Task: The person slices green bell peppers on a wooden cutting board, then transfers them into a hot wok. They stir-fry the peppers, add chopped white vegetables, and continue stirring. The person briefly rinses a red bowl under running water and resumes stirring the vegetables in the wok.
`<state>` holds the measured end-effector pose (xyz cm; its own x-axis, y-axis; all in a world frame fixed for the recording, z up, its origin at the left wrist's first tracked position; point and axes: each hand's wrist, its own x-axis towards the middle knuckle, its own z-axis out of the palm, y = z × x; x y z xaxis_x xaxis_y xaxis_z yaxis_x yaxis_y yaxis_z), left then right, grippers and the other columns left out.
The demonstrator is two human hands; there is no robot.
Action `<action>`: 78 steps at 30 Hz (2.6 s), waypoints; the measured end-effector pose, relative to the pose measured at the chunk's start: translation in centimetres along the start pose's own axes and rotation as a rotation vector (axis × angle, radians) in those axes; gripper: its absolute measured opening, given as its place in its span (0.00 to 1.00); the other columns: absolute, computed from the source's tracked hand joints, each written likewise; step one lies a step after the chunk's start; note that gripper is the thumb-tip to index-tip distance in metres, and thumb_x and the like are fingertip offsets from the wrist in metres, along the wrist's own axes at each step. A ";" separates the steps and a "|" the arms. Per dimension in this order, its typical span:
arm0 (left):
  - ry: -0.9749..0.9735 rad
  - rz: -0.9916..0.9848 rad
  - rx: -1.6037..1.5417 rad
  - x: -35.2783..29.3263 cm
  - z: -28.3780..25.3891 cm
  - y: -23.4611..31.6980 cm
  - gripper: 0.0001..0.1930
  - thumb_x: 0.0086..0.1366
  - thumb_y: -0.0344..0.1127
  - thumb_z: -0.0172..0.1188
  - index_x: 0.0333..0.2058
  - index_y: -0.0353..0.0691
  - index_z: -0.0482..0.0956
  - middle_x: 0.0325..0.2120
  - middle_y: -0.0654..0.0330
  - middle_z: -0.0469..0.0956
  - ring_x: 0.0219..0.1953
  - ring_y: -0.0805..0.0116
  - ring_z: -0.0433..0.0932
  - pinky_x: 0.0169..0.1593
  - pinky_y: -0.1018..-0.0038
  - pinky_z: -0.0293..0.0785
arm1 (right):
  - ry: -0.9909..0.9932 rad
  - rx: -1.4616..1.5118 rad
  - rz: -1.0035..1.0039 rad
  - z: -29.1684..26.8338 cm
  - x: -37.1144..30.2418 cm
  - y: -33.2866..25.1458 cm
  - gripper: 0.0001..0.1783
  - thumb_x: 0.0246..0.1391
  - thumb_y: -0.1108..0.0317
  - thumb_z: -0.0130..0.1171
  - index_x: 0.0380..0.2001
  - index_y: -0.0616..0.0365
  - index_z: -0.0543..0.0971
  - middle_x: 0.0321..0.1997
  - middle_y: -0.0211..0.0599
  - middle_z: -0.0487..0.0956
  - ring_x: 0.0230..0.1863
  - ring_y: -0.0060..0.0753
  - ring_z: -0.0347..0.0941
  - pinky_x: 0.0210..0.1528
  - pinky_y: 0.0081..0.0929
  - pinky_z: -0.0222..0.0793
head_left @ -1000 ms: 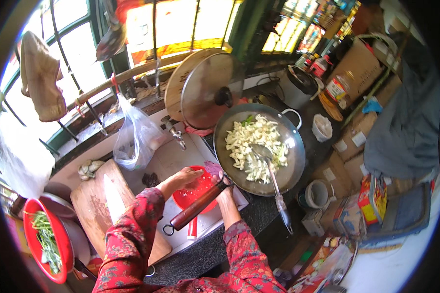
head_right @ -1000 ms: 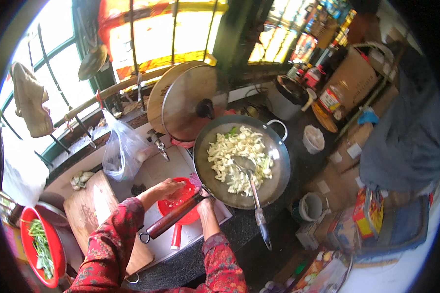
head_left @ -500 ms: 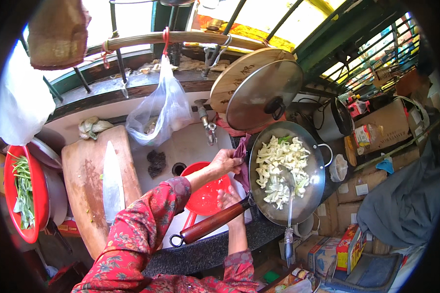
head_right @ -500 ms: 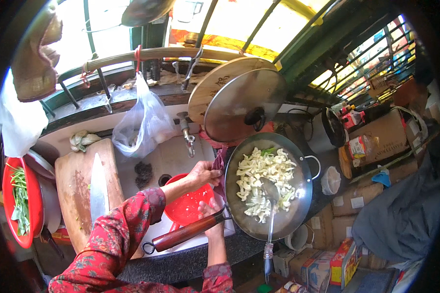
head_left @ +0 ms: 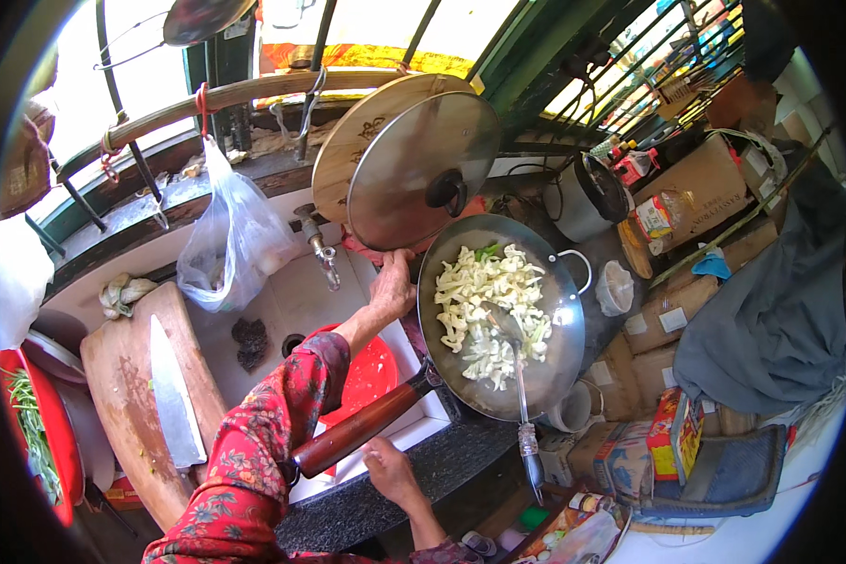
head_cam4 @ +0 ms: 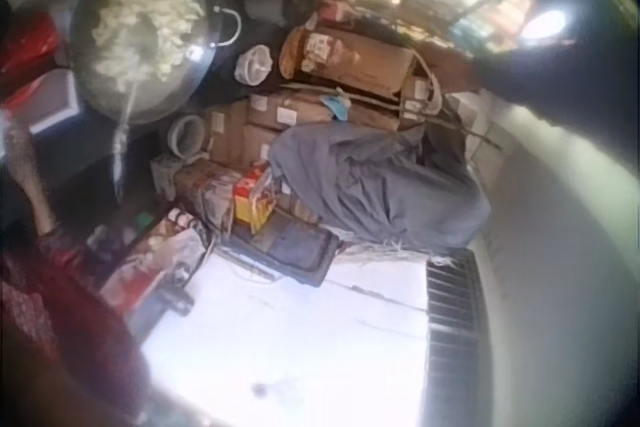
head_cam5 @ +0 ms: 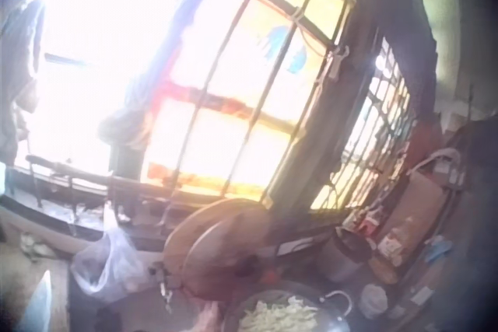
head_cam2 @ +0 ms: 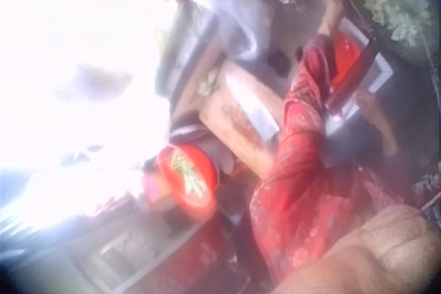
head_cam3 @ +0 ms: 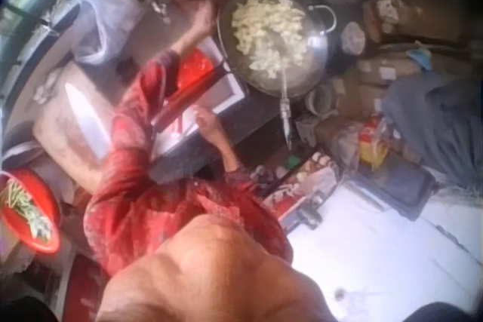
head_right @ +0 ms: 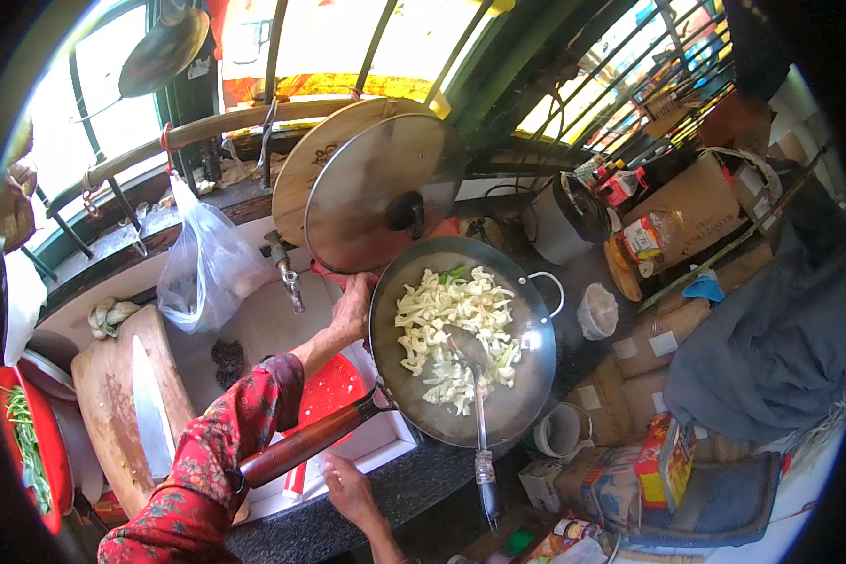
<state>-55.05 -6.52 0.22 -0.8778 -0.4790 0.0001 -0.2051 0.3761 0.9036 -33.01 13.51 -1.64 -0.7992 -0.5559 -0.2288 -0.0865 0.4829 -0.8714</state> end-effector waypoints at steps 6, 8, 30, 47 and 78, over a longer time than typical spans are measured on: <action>0.081 0.284 -0.036 -0.2 2.3 -1.8 0.12 0.58 0.36 0.56 0.40 0.40 0.72 0.41 0.49 0.70 0.44 0.44 0.71 0.45 0.56 0.69 | 0.157 -0.190 -0.111 0.3 0.2 -0.7 0.13 0.52 0.75 0.52 0.42 0.60 0.77 0.38 0.48 0.78 0.39 0.50 0.76 0.40 0.38 0.73; 0.000 0.344 -0.115 0.4 2.4 -3.0 0.09 0.58 0.36 0.56 0.35 0.38 0.76 0.38 0.49 0.72 0.44 0.45 0.71 0.46 0.58 0.69 | 0.174 -0.134 -0.054 0.2 0.3 -0.8 0.12 0.52 0.76 0.52 0.40 0.61 0.77 0.36 0.47 0.78 0.38 0.48 0.77 0.39 0.36 0.73; -0.453 0.371 0.248 -0.9 -1.3 -2.6 0.28 0.56 0.50 0.56 0.57 0.56 0.68 0.63 0.46 0.54 0.68 0.46 0.44 0.63 0.40 0.44 | 0.329 -0.232 -0.178 1.6 0.2 -0.6 0.06 0.49 0.76 0.56 0.33 0.62 0.77 0.32 0.43 0.79 0.32 0.45 0.78 0.33 0.33 0.74; -0.557 0.336 0.331 -5.9 -10.1 0.1 0.23 0.62 0.44 0.54 0.54 0.39 0.70 0.52 0.44 0.70 0.55 0.45 0.68 0.57 0.62 0.66 | 0.836 -0.816 -0.508 -11.6 -7.1 -11.6 0.13 0.43 0.77 0.58 0.37 0.57 0.78 0.39 0.40 0.75 0.38 0.41 0.73 0.40 0.35 0.69; -0.637 0.347 0.534 -16.5 -21.1 7.5 0.37 0.49 0.34 0.61 0.61 0.45 0.61 0.38 0.46 0.78 0.43 0.48 0.77 0.46 0.61 0.73 | 0.073 -0.022 0.707 -38.0 -0.8 -15.1 0.08 0.54 0.71 0.57 0.27 0.66 0.74 0.20 0.40 0.75 0.14 0.25 0.68 0.11 0.26 0.61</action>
<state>-32.98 -12.59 16.02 -0.9688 0.2008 -0.1451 0.0819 0.8122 0.5776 -53.64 32.37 28.23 -0.7057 -0.0578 -0.7062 0.4564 0.7252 -0.5155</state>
